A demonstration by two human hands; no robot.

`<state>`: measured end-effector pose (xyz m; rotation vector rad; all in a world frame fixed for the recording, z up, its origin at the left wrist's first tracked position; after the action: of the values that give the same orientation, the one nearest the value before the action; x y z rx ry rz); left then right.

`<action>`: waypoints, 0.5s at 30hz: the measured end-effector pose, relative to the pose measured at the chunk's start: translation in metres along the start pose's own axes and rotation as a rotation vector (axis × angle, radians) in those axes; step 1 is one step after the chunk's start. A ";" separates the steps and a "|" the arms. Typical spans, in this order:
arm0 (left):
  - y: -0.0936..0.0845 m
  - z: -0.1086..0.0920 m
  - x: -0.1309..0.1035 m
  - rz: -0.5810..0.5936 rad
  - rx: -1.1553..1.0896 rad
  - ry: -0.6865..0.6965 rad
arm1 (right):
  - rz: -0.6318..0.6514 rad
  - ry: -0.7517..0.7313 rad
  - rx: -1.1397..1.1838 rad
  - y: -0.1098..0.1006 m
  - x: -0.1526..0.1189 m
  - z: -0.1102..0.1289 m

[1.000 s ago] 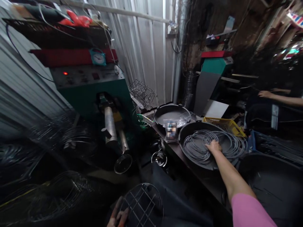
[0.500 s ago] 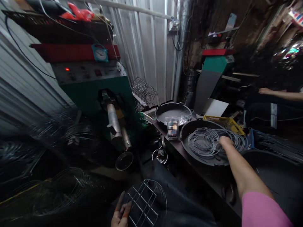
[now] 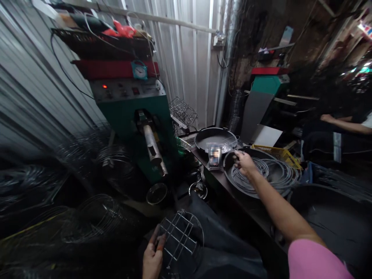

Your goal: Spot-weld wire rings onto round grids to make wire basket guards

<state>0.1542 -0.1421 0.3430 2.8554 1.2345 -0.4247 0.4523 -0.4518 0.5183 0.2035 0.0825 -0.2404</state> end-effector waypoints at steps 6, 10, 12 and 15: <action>-0.001 0.006 -0.012 -0.031 -0.017 0.021 | 0.064 0.218 0.193 0.110 -0.053 -0.077; 0.002 0.014 -0.005 -0.062 0.012 0.036 | 0.030 0.323 0.236 0.167 -0.043 -0.118; 0.004 0.020 -0.003 -0.135 0.058 0.068 | 0.011 0.383 0.264 0.191 -0.029 -0.129; 0.009 0.031 -0.001 -0.233 0.112 0.070 | -0.003 0.472 0.301 0.224 -0.007 -0.138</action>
<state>0.1527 -0.1525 0.3128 2.8478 1.6153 -0.4119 0.4924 -0.2080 0.4271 0.5575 0.5171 -0.2033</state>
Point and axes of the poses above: each hand's wrist, its own x-axis towards the middle knuckle, its own y-axis out of the palm, z = x × y, the point moved 2 cm from there along x, towards the middle knuckle, and after that the axes turned 9 degrees about -z, right-handed, at the moved point
